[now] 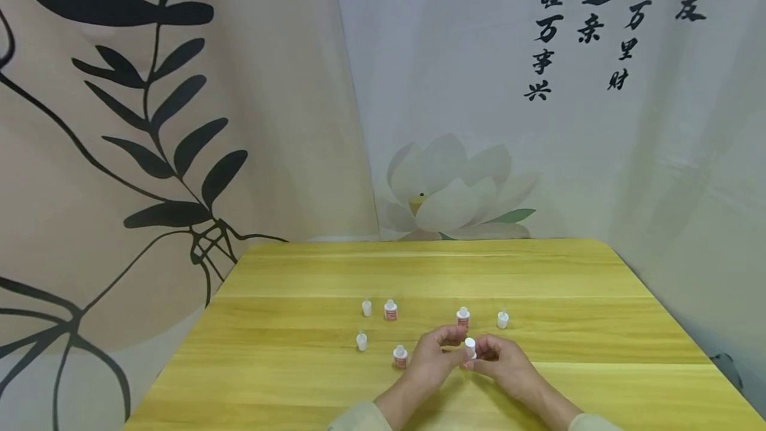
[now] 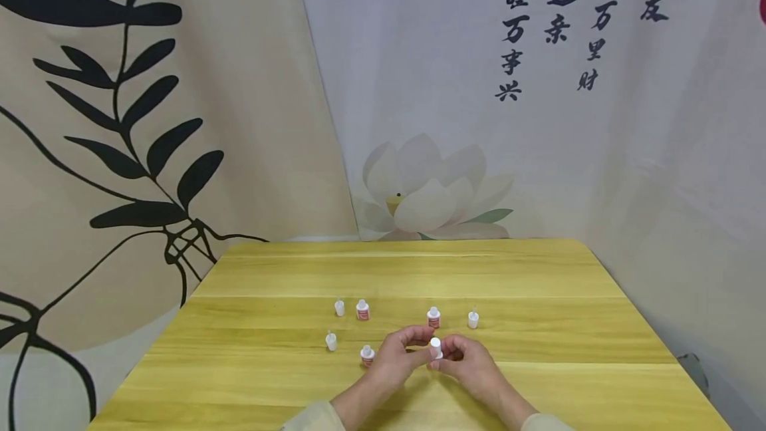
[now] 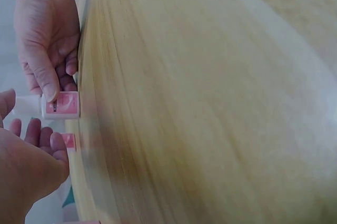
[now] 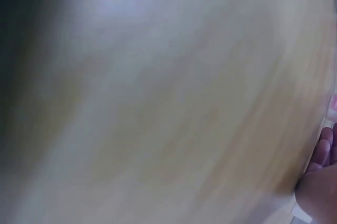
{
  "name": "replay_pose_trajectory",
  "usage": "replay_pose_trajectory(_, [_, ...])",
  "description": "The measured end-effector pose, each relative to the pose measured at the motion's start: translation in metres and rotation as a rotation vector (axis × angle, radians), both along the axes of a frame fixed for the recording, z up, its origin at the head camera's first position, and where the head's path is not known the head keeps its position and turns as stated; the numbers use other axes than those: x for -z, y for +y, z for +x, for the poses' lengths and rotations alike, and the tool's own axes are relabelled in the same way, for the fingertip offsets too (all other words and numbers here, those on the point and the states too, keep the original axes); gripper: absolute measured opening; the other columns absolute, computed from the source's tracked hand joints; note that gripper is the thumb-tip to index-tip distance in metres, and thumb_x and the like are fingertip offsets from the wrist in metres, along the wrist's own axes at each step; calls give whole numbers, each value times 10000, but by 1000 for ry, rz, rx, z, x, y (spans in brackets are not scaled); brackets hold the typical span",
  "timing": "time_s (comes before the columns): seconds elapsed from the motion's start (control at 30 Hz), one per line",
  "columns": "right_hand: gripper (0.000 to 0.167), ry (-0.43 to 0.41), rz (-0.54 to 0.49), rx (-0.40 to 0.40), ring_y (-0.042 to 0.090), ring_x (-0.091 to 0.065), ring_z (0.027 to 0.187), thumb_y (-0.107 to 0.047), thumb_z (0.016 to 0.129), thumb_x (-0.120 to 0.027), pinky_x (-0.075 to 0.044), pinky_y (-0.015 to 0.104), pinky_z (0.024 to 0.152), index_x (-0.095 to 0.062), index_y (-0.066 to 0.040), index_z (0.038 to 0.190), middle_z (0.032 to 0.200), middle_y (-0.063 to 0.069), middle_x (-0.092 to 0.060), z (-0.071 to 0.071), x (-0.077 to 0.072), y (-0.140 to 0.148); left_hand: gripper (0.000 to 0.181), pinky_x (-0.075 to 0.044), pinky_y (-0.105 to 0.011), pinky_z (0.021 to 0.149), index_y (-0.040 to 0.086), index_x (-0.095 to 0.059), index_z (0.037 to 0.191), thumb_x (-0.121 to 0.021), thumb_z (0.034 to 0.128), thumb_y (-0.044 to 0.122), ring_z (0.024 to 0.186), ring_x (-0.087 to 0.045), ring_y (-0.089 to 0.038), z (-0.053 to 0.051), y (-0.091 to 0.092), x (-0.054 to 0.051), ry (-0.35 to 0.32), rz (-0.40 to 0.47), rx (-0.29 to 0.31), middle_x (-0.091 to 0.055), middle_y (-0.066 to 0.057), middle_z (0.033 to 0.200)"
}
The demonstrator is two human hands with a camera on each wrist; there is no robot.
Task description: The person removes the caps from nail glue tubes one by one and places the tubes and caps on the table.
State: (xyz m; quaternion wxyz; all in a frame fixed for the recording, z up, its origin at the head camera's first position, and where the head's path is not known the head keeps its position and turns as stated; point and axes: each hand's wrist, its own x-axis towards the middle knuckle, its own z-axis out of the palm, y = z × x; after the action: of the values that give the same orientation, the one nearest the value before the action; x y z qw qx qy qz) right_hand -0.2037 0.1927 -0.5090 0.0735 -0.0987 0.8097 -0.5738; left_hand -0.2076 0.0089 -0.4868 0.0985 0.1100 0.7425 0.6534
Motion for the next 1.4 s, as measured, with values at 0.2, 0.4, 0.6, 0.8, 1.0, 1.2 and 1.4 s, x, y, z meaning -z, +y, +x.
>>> replay_pose_trajectory(0.2, [296, 3, 12, -3, 216, -594, 884, -220, 824, -802, -506, 282, 753, -657, -42, 1012, 939, 61, -660, 0, 0, 0, 323, -531, -295, 794, 30, -678, 1152, -761, 852, 118, 959, -610, -183, 0, 1, 0, 10, 2, -5, -656, 2, 1047])
replay_pose_trajectory(0.4, [281, -1, 10, -8, 209, -589, 886, -224, 839, -792, -504, 280, 751, -656, -47, 1010, 943, 59, -657, 1, 0, 0, 281, -522, -285, 771, 64, -717, 1119, -766, 849, 124, 885, -621, -135, -1, 2, 1, 17, -31, -19, -686, 21, 1041])
replay_pose_trajectory(0.6, [277, -22, -7, -6, 214, -583, 906, -216, 842, -788, -501, 292, 764, -650, -42, 1008, 953, 62, -654, 2, -1, -1, 263, -514, -276, 736, 79, -731, 1105, -766, 847, 118, 828, -611, -106, -2, 2, 2, 26, -45, -6, -701, 40, 1038])
replay_pose_trajectory(0.8, [267, -33, -9, 2, 216, -601, 922, -211, 840, -791, -502, 325, 795, -652, -42, 994, 967, 60, -672, 2, -2, -1, 216, -491, -268, 700, 65, -748, 1042, -775, 838, 131, 768, -600, -97, -4, 2, 3, 22, -43, -12, -704, 63, 969])
replay_pose_trajectory(1.0, [265, -48, -2, 1, 209, -593, 903, -223, 848, -785, -496, 333, 786, -655, -48, 998, 960, 59, -667, 1, -2, -1, 161, -478, -271, 683, 116, -764, 983, -790, 831, 164, 769, -586, -106, -4, 3, 4, 24, -62, -25, -694, 83, 932])
replay_pose_trajectory(1.2, [276, -36, 22, -5, 201, -577, 872, -233, 844, -789, -486, 300, 750, -659, -59, 1013, 935, 57, -651, 1, -1, 0, 191, -480, -262, 669, 119, -761, 1006, -798, 824, 167, 787, -578, -111, -4, 2, 4, 6, -72, -31, -687, 95, 960])
replay_pose_trajectory(1.4, [290, -24, 5, -16, 205, -602, 915, -244, 844, -785, -502, 293, 785, -678, -56, 1037, 979, 48, -683, 2, -1, 0, 205, -487, -260, 671, 109, -759, 1016, -798, 822, 160, 790, -585, -106, -3, 2, 2, 11, -76, -27, -691, 89, 981])
